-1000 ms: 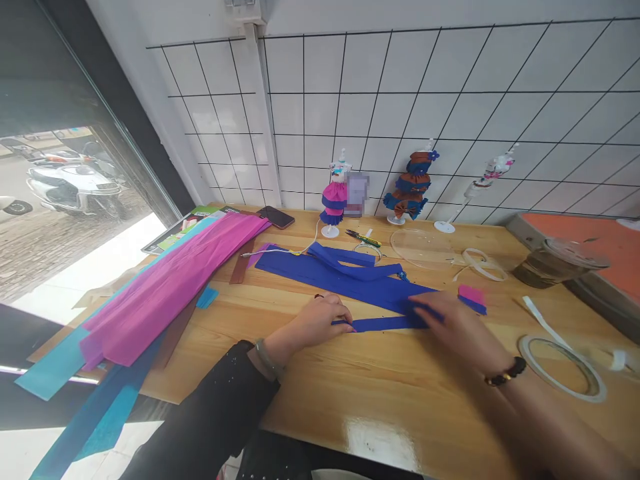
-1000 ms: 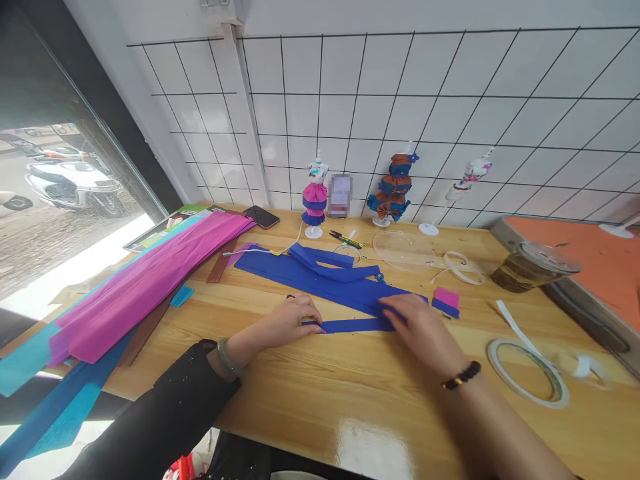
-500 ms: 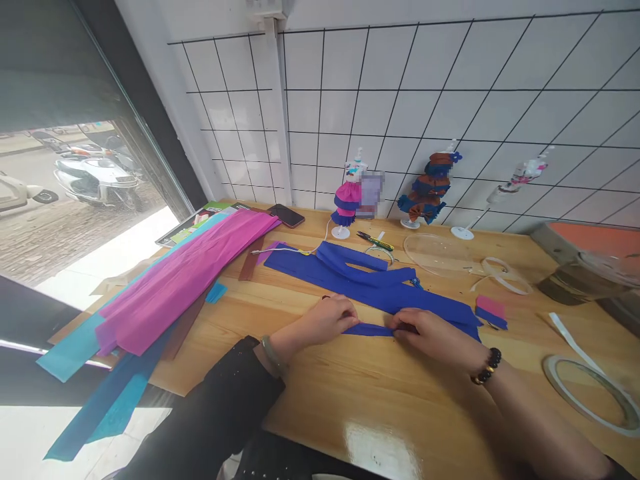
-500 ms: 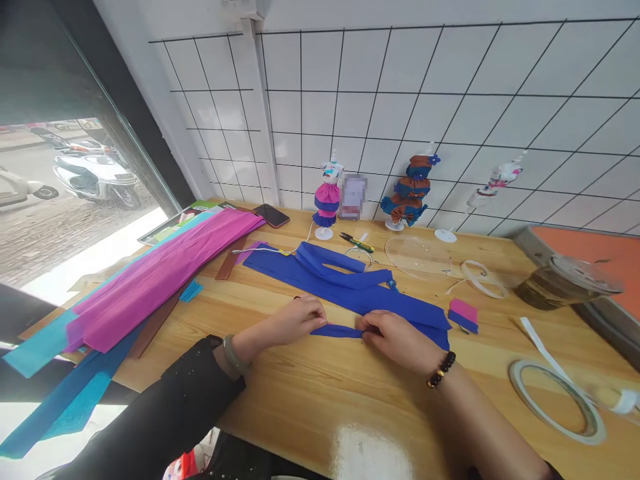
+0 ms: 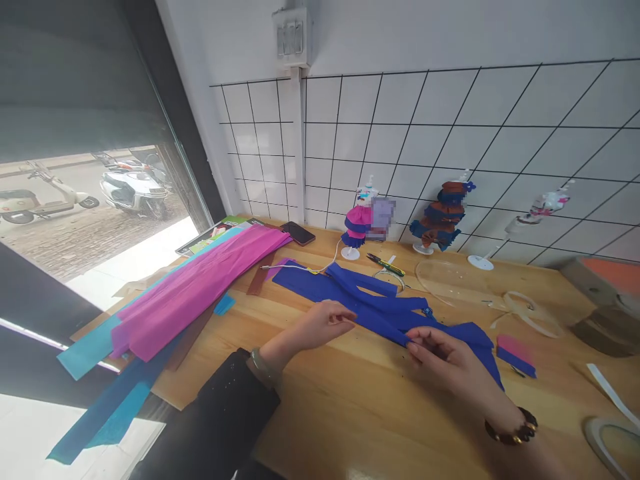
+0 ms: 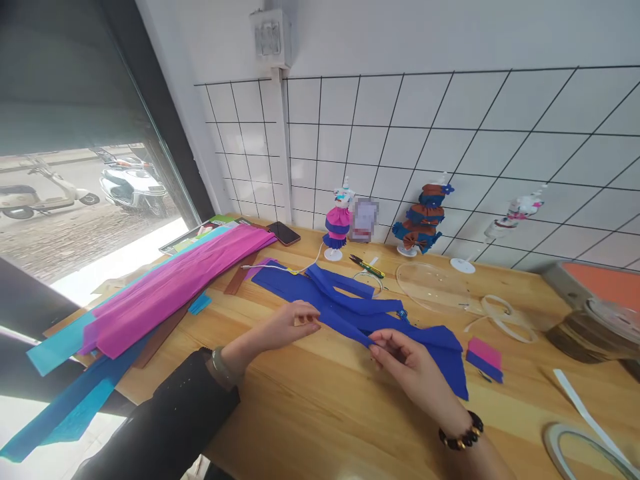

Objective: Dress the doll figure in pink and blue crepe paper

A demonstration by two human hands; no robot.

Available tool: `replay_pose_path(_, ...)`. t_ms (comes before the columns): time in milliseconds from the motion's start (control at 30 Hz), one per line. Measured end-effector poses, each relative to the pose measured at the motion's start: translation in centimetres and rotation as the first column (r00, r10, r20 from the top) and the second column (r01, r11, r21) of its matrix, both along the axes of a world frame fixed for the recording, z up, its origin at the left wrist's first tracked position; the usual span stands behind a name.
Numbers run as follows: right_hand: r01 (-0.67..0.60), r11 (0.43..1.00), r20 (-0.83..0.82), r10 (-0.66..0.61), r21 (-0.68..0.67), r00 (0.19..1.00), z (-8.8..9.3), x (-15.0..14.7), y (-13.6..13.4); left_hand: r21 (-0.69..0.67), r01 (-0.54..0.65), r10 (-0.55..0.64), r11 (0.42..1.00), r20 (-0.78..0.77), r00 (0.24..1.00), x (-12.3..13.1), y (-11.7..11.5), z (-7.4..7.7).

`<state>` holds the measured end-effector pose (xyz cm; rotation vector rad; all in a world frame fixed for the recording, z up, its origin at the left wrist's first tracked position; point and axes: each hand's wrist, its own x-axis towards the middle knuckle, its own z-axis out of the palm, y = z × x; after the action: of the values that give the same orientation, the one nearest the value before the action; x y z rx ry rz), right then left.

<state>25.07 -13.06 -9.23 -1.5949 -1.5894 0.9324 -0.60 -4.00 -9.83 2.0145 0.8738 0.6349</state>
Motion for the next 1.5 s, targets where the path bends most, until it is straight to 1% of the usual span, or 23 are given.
replay_pose_path(67, 0.029, 0.999, -0.011, -0.029, 0.034, 1.0, -0.2, -0.7, -0.2, -0.179, 0.023, 0.006, 0.984, 0.158, 0.987, 0.3, -0.7, 0.5)
replay_pose_path(100, 0.033, 0.998, -0.001, -0.033, 0.053, 0.999, -0.4, -1.1, -0.3, -0.244, 0.027, 0.026, 0.969, 0.211, 0.977, 0.4, -0.9, 0.7)
replay_pose_path(167, 0.028, 0.996, 0.039, -0.031, 0.084, 0.999, -0.6, -1.8, -0.3, -0.322, 0.023, 0.067, 0.947, 0.265, 0.962, 0.6, -1.2, 0.7)
replay_pose_path(233, 0.011, 0.994, 0.088, -0.021, 0.107, 0.996, -0.9, -2.3, -0.3, -0.345, -0.004, 0.102, 0.939, 0.266, 0.958, 0.9, -1.3, 0.3)
replay_pose_path(333, -0.035, 0.987, 0.154, 0.011, 0.156, 0.988, -1.4, -2.6, -0.3, -0.318, -0.078, 0.161, 0.945, 0.242, 0.957, 1.4, -1.1, -0.6)
replay_pose_path(400, -0.068, 0.981, 0.199, 0.031, 0.18, 0.98, -1.8, -2.5, -0.2, -0.318, -0.131, 0.214, 0.939, 0.243, 0.946, 1.7, -0.9, -1.1)
replay_pose_path(467, -0.086, 0.98, 0.233, 0.042, 0.179, 0.972, -2.2, -2.4, -0.2, -0.338, -0.147, 0.245, 0.93, 0.271, 0.931, 1.9, -0.7, -1.4)
replay_pose_path(567, -0.078, 0.983, 0.243, 0.036, 0.166, 0.969, -2.4, -2.3, -0.2, -0.348, -0.131, 0.252, 0.928, 0.328, 0.911, 1.9, -0.4, -1.6)
replay_pose_path(633, -0.057, 0.985, 0.228, 0.019, 0.162, 0.974, -2.4, -2.2, -0.1, -0.324, -0.136, 0.25, 0.936, 0.34, 0.906, 1.7, -0.3, -1.6)
replay_pose_path(800, 0.002, 0.991, 0.23, -0.032, 0.132, 0.973, -2.3, -1.9, 0.1, -0.232, -0.166, 0.235, 0.959, 0.314, 0.92, 1.4, 0.1, -2.1)
replay_pose_path(967, -0.001, 0.994, 0.253, -0.027, 0.107, 0.967, -2.1, -1.7, 0.2, -0.176, -0.176, 0.219, 0.968, 0.266, 0.939, 1.2, 0.4, -2.7)
replay_pose_path(1133, 0.021, 0.994, 0.245, -0.046, 0.105, 0.968, -1.9, -1.2, 0.2, -0.145, -0.203, 0.235, 0.968, 0.254, 0.938, 1.0, 0.4, -2.5)
replay_pose_path(1333, 0.091, 0.991, 0.244, -0.113, 0.102, 0.963, -1.7, -0.6, 0.3, -0.179, -0.229, 0.272, 0.957, 0.277, 0.922, 0.8, 0.5, -2.0)
replay_pose_path(1500, 0.117, 0.988, 0.208, -0.136, 0.102, 0.969, -1.7, -0.3, 0.4, -0.189, -0.248, 0.295, 0.95, 0.288, 0.911, 0.8, 0.7, -2.1)
